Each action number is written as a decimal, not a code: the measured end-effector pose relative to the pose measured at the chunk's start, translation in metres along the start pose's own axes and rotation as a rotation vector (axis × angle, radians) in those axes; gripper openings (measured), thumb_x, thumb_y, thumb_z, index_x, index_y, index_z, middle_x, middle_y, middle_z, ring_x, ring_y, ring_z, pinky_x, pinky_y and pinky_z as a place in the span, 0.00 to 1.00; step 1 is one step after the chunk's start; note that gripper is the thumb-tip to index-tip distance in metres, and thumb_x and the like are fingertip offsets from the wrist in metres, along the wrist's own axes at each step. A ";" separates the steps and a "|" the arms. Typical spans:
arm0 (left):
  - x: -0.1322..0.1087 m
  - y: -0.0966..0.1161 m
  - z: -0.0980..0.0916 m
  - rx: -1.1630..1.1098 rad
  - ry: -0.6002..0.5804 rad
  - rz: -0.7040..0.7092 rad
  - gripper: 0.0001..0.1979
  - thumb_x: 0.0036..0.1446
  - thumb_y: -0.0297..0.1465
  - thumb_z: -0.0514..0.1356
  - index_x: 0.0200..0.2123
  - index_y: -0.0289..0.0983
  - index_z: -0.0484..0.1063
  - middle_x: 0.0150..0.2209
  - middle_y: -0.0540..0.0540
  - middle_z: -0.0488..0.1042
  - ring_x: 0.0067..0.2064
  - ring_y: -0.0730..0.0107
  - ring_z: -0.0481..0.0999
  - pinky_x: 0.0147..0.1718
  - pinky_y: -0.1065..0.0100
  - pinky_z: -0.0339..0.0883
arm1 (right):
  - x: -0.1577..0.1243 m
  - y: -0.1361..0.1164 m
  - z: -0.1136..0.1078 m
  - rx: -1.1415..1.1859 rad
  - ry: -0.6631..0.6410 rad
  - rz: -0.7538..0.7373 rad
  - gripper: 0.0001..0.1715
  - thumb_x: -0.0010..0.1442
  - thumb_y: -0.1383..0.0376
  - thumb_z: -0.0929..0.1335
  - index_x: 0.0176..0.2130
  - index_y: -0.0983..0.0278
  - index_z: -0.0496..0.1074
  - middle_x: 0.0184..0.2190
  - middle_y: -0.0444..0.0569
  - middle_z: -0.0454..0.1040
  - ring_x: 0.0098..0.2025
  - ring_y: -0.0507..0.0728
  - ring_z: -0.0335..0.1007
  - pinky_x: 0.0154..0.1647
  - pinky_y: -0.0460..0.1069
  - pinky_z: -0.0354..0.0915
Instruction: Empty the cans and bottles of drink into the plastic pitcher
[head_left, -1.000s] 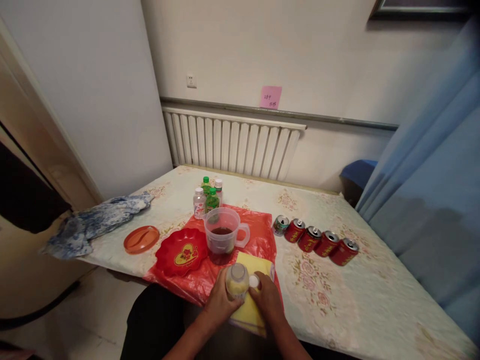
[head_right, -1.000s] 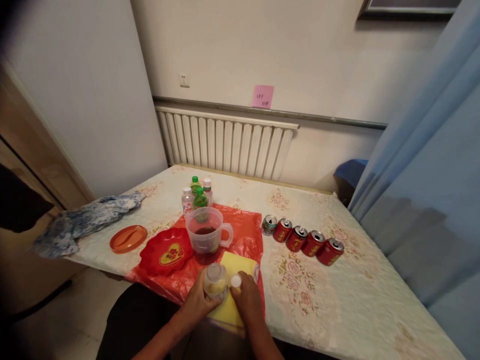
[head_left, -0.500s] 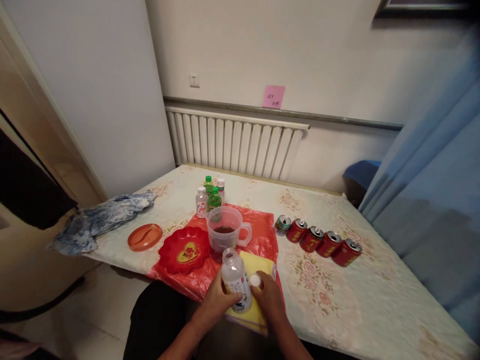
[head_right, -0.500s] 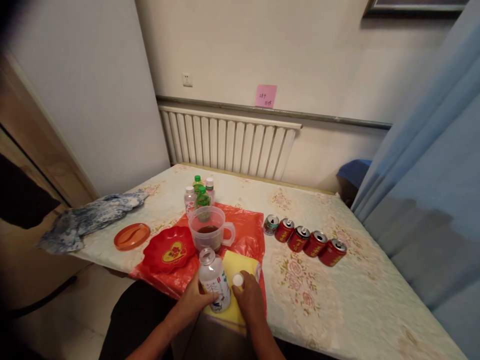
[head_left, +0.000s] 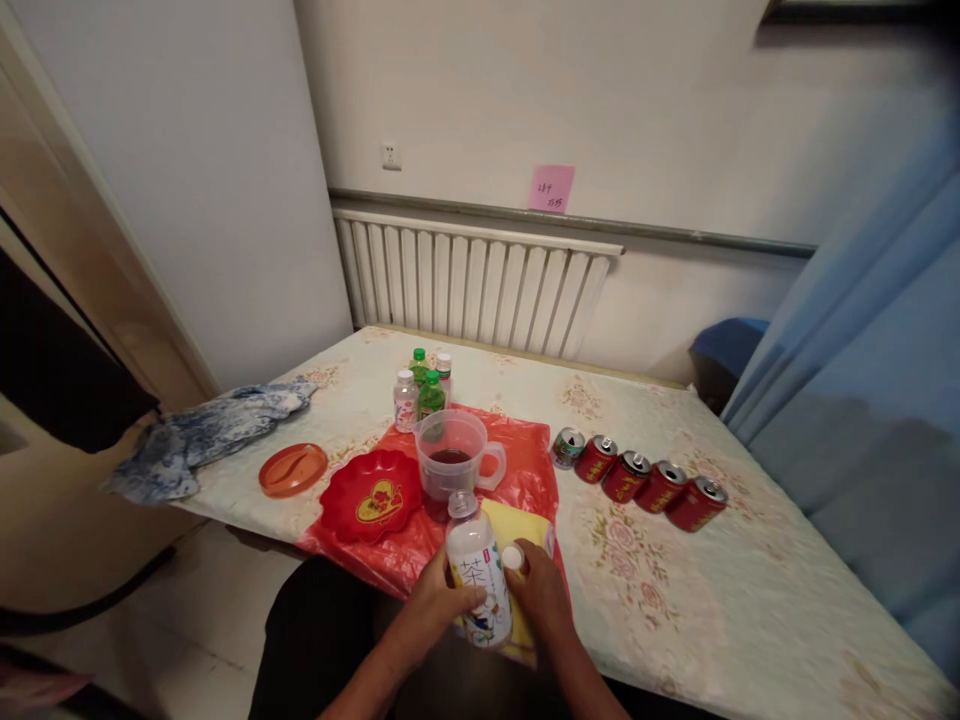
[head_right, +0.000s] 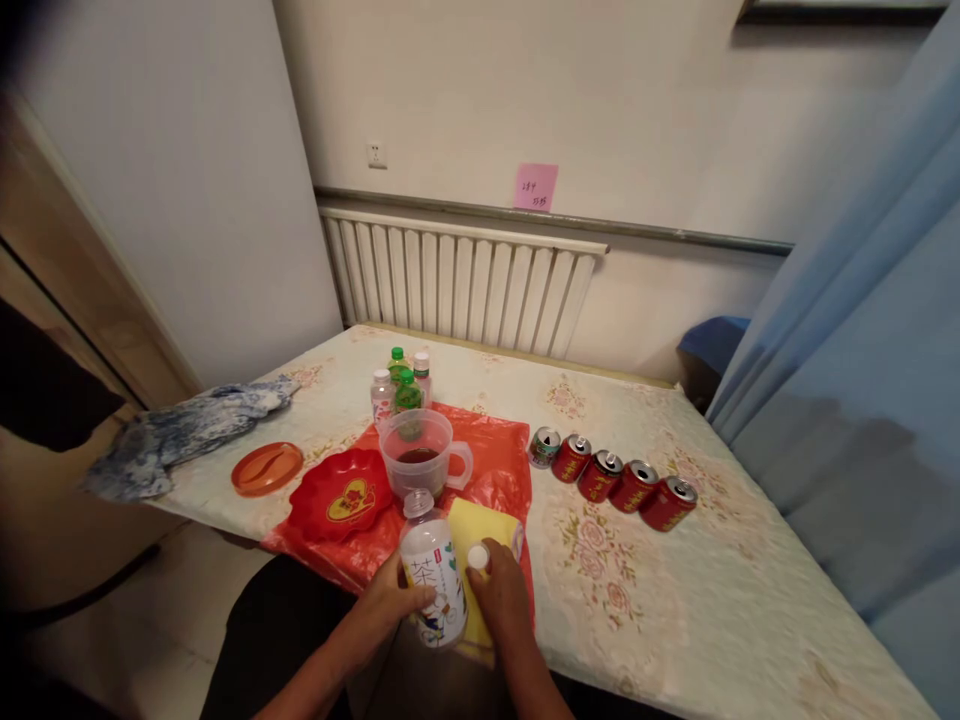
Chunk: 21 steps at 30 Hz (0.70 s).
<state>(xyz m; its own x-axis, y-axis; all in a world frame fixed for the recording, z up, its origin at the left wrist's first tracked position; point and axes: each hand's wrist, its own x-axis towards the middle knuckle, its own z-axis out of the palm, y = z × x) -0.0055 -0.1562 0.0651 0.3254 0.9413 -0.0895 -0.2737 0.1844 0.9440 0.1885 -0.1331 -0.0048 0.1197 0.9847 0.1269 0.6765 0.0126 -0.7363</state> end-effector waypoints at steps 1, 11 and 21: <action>0.000 -0.001 0.000 -0.004 -0.002 0.003 0.30 0.41 0.32 0.69 0.49 0.34 0.66 0.43 0.42 0.79 0.44 0.54 0.77 0.43 0.59 0.71 | 0.000 0.000 0.000 -0.002 -0.003 0.001 0.25 0.51 0.66 0.67 0.49 0.69 0.74 0.42 0.55 0.77 0.42 0.60 0.72 0.44 0.49 0.66; -0.001 -0.012 -0.009 -0.022 0.022 -0.008 0.34 0.38 0.34 0.72 0.49 0.35 0.66 0.43 0.41 0.79 0.43 0.53 0.78 0.42 0.59 0.71 | 0.000 0.001 0.000 -0.019 0.007 0.000 0.25 0.51 0.65 0.67 0.49 0.69 0.74 0.43 0.55 0.77 0.41 0.60 0.73 0.44 0.50 0.66; 0.003 -0.023 -0.018 0.022 0.020 0.015 0.36 0.37 0.39 0.73 0.50 0.37 0.66 0.42 0.43 0.79 0.43 0.54 0.78 0.42 0.60 0.71 | 0.000 0.003 0.002 -0.026 0.021 -0.012 0.26 0.51 0.65 0.67 0.49 0.69 0.74 0.44 0.56 0.77 0.44 0.60 0.73 0.47 0.50 0.66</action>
<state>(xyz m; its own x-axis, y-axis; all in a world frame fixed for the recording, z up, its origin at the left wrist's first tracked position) -0.0145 -0.1528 0.0380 0.3030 0.9495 -0.0811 -0.2584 0.1637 0.9521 0.1894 -0.1327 -0.0086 0.1260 0.9806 0.1498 0.6966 0.0201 -0.7172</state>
